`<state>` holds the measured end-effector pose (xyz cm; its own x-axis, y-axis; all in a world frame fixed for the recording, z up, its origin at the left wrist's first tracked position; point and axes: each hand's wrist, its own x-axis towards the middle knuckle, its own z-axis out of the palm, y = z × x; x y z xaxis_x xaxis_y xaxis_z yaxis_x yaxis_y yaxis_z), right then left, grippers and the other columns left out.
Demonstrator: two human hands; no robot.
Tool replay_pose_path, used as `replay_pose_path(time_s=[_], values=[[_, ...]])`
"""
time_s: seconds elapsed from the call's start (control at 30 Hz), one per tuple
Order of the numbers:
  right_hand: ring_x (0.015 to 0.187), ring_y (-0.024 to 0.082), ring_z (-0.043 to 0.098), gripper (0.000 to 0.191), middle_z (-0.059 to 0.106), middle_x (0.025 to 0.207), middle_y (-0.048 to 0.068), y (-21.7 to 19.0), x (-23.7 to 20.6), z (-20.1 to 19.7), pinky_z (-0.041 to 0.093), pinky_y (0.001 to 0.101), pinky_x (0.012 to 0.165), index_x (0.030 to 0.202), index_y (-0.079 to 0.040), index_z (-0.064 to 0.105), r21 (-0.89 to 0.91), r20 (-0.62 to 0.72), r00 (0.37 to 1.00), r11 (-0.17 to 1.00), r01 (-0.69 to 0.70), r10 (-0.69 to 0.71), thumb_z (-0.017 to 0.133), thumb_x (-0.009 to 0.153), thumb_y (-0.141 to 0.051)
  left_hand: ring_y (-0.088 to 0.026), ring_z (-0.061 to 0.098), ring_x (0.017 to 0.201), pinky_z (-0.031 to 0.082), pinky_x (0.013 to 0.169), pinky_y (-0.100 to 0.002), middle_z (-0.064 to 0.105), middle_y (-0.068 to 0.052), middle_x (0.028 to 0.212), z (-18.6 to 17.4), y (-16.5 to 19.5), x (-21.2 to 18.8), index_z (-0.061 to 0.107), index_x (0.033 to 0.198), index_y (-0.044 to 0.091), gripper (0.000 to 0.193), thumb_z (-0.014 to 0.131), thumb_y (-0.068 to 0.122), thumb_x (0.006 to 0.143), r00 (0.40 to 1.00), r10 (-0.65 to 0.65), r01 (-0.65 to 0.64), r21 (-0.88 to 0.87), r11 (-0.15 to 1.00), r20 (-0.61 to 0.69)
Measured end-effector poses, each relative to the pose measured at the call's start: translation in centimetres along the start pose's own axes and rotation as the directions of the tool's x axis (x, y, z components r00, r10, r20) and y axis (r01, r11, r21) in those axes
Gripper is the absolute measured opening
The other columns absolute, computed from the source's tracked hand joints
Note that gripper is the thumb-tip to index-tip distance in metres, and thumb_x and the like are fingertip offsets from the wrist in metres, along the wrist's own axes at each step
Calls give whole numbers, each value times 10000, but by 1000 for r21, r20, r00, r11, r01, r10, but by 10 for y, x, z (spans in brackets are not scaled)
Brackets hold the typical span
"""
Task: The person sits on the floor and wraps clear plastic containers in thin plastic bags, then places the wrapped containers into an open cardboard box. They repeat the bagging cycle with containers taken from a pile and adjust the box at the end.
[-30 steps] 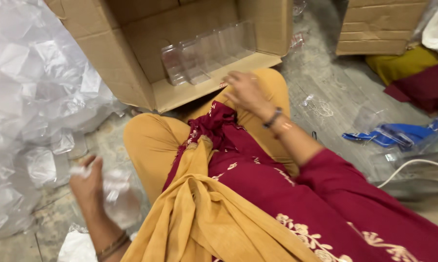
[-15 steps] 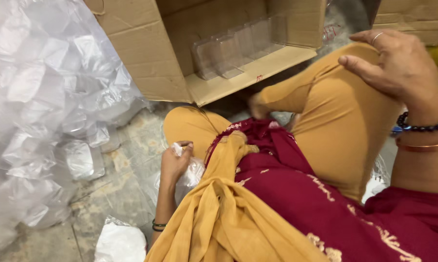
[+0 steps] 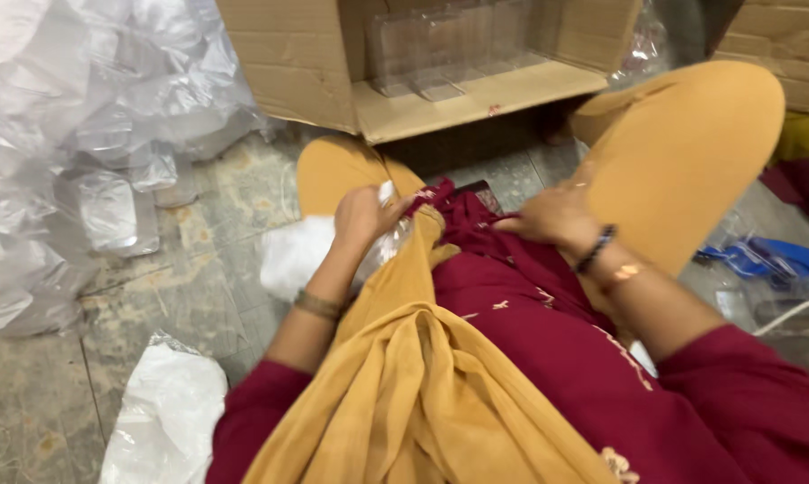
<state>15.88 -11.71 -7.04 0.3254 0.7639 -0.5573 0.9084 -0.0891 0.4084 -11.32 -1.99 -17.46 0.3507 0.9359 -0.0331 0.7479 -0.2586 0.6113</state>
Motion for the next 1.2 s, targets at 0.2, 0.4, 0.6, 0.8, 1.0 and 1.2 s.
replay_pose_path(time_s=[0.2, 0.4, 0.6, 0.8, 1.0, 1.2], values=[[1151, 336, 698, 382, 743, 1204, 161, -43, 60, 51, 551, 475, 966, 1121, -110, 784, 155, -42, 983, 971, 184, -180, 651, 884, -378, -394, 706, 889, 565, 768, -481, 730, -223, 926, 67, 24, 46, 780, 927, 61, 355, 800, 366, 747, 986, 39, -70, 187, 980, 162], [949, 224, 717, 205, 767, 1043, 147, 17, 79, 33, 574, 388, 835, 1092, -30, 659, 865, -468, 864, 296, 406, 183, 724, 947, -159, -250, 687, 732, 525, 664, -409, 750, -173, 826, -7, -53, 69, 775, 978, 62, 362, 830, 379, 813, 980, -199, 190, -324, 927, 5], [808, 125, 690, 147, 714, 923, 70, 53, 77, 14, 603, 245, 730, 1056, -44, 603, 786, -344, 921, -479, 390, 184, 704, 952, -18, -100, 647, 724, 518, 659, -270, 723, -12, 849, -37, -131, 43, 736, 977, 38, 251, 858, 209, 838, 969, -241, 161, -867, 472, 49], [702, 146, 630, 214, 697, 832, 92, 63, 84, 61, 502, 306, 624, 1058, -7, 632, 826, -541, 776, 377, 418, 325, 727, 999, -189, -106, 636, 691, 502, 632, -270, 707, -21, 798, -10, -131, 11, 711, 960, 4, 238, 824, 195, 873, 954, -294, 209, -845, 493, 64], [811, 274, 657, 279, 710, 912, 187, 102, 89, 77, 534, 387, 719, 1141, -6, 624, 795, -596, 693, 418, 439, 405, 689, 1065, -266, -108, 637, 637, 507, 566, -271, 693, -29, 741, 4, -100, 21, 673, 949, 17, 223, 810, 175, 871, 947, -315, 255, -751, 610, 66], [1072, 467, 616, 892, 625, 1198, 343, 76, 81, 62, 491, 506, 897, 1312, 103, 532, 548, -673, 736, 717, 431, 72, 806, 794, -570, -96, 592, 634, 485, 564, -279, 676, -29, 743, -3, -89, 27, 668, 952, -12, 227, 806, 164, 917, 935, -338, 207, -618, 759, -102]])
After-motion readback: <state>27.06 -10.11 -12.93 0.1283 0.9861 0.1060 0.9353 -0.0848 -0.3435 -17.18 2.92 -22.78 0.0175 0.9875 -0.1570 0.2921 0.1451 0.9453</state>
